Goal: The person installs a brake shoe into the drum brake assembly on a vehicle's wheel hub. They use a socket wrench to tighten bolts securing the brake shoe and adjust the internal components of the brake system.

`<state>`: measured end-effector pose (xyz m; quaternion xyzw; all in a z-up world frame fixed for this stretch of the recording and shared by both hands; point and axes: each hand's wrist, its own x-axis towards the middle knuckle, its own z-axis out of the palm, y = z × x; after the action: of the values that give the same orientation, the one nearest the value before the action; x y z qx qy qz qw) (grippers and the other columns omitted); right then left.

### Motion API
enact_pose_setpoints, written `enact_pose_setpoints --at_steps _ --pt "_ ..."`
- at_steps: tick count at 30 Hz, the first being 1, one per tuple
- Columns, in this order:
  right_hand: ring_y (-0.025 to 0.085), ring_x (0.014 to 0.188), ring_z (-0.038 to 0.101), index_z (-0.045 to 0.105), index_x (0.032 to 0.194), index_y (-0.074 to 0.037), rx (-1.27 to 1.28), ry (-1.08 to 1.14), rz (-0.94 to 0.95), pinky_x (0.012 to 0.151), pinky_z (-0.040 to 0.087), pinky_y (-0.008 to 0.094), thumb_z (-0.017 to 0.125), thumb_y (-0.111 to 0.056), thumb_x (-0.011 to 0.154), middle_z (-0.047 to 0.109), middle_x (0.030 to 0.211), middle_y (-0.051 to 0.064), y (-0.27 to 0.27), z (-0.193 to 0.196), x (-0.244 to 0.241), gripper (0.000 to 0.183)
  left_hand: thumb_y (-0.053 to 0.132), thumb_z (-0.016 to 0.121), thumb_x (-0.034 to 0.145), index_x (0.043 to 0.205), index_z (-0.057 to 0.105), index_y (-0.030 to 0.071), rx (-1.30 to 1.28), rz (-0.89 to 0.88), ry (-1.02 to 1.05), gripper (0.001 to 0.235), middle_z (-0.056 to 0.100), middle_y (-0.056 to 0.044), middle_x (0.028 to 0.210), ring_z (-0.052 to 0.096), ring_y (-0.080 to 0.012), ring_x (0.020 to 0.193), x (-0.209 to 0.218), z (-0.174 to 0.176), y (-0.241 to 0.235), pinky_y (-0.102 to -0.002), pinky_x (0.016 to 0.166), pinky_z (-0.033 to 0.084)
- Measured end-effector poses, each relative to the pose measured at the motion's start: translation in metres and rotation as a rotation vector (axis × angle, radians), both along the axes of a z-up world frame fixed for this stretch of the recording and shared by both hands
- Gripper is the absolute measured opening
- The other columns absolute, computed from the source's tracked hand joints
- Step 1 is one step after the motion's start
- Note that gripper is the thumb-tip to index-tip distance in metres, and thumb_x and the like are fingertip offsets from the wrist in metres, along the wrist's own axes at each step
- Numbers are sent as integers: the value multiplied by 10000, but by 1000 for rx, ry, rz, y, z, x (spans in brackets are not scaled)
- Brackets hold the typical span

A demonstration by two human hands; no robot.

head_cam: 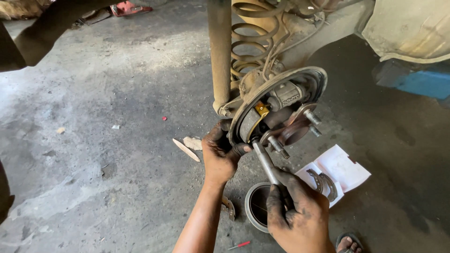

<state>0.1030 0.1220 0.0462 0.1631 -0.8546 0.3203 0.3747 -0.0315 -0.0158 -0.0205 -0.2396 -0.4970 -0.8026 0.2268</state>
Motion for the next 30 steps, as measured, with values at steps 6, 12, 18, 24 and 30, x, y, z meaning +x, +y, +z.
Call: enact_pose_setpoints --at_steps 6,12,18,24,30 --pt "198 827 803 692 1126 -71 -213 -354 77 580 755 270 696 20 741 782 1039 87 13 -10 2 397 325 888 767 1003 643 102 20 0 -5 407 661 10 995 566 -119 935 4 2 1 -277 857 457" --pt "157 666 795 730 1074 -124 -175 -465 -42 466 690 246 732 28 740 822 1013 60 14 13 3 367 273 892 771 1034 632 89 111 -28 4 413 679 9 982 577 -110 916 10 0 9 -264 843 468" --pt "183 846 771 746 1054 -81 -324 -448 10 624 665 275 711 67 741 798 1014 109 10 13 2 348 79 864 756 1084 643 43 196 -39 -39 397 699 -41 966 645 -142 906 16 4 16 -303 829 552" --pt "268 796 746 805 923 -58 -422 -387 -31 679 603 412 724 6 736 752 786 189 1 18 5 214 -65 827 740 1041 642 17 261 -42 -68 363 698 -76 877 701 -180 840 19 7 21 -328 742 616" --pt "281 770 753 808 939 -61 -494 -435 -55 674 610 398 760 11 749 756 791 195 -1 23 12 209 -64 822 738 1083 645 18 256 -6 -85 396 692 -88 905 695 -210 854 27 13 23 -343 725 630"
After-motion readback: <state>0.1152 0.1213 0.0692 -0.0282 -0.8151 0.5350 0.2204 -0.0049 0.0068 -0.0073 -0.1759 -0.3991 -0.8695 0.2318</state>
